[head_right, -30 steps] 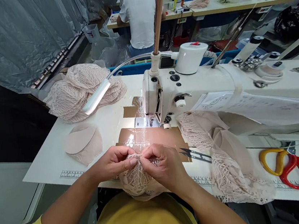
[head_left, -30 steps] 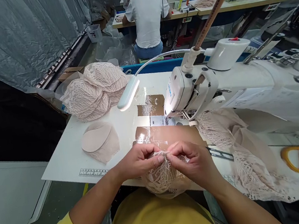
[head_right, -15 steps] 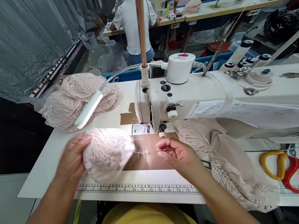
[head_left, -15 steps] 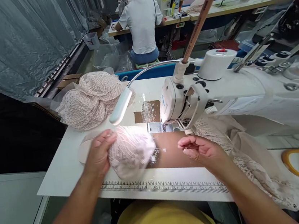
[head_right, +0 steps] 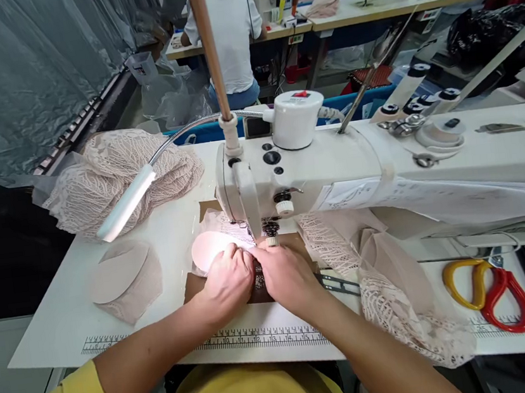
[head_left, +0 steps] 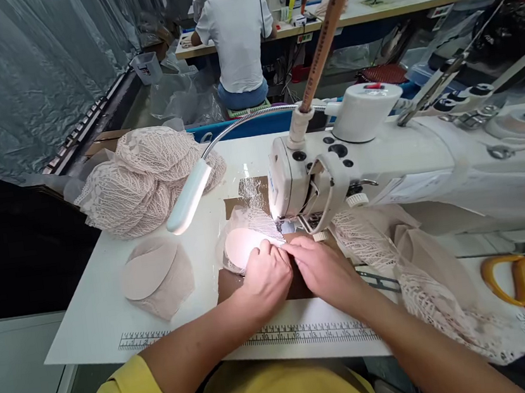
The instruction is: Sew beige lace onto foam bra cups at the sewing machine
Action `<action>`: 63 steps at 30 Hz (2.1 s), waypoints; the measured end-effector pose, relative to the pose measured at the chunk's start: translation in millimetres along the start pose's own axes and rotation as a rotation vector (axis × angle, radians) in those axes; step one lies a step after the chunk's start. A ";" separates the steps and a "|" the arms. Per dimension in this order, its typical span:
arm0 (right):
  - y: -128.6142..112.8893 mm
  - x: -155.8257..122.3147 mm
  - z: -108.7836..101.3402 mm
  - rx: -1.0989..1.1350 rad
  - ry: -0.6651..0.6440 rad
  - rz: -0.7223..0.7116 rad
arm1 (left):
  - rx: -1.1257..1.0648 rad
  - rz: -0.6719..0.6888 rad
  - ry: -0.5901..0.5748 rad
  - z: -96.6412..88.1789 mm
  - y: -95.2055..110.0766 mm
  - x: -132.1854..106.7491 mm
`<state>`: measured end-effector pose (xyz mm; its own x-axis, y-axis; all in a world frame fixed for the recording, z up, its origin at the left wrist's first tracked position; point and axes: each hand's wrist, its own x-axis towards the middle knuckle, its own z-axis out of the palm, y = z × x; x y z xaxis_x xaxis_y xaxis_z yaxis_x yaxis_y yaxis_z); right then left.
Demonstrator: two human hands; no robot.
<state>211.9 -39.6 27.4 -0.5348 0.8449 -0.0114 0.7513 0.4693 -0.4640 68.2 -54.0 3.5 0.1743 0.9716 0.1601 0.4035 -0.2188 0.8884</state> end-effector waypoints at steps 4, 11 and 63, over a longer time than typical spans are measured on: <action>-1.5 -1.2 12.9 -0.256 -0.042 -0.020 | 0.132 0.099 -0.173 -28.0 12.4 -1.3; -2.7 0.7 19.9 -0.495 -0.018 0.021 | 0.528 0.378 -0.271 -45.6 -5.1 16.2; 17.1 -3.0 26.7 -0.160 0.199 -0.276 | 0.352 0.051 -0.319 -89.9 -14.2 21.0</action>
<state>216.1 -40.9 -4.2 -0.6521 0.7067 0.2746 0.6484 0.7075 -0.2812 -14.7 -22.4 32.9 0.4467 0.8946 0.0109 0.6574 -0.3365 0.6743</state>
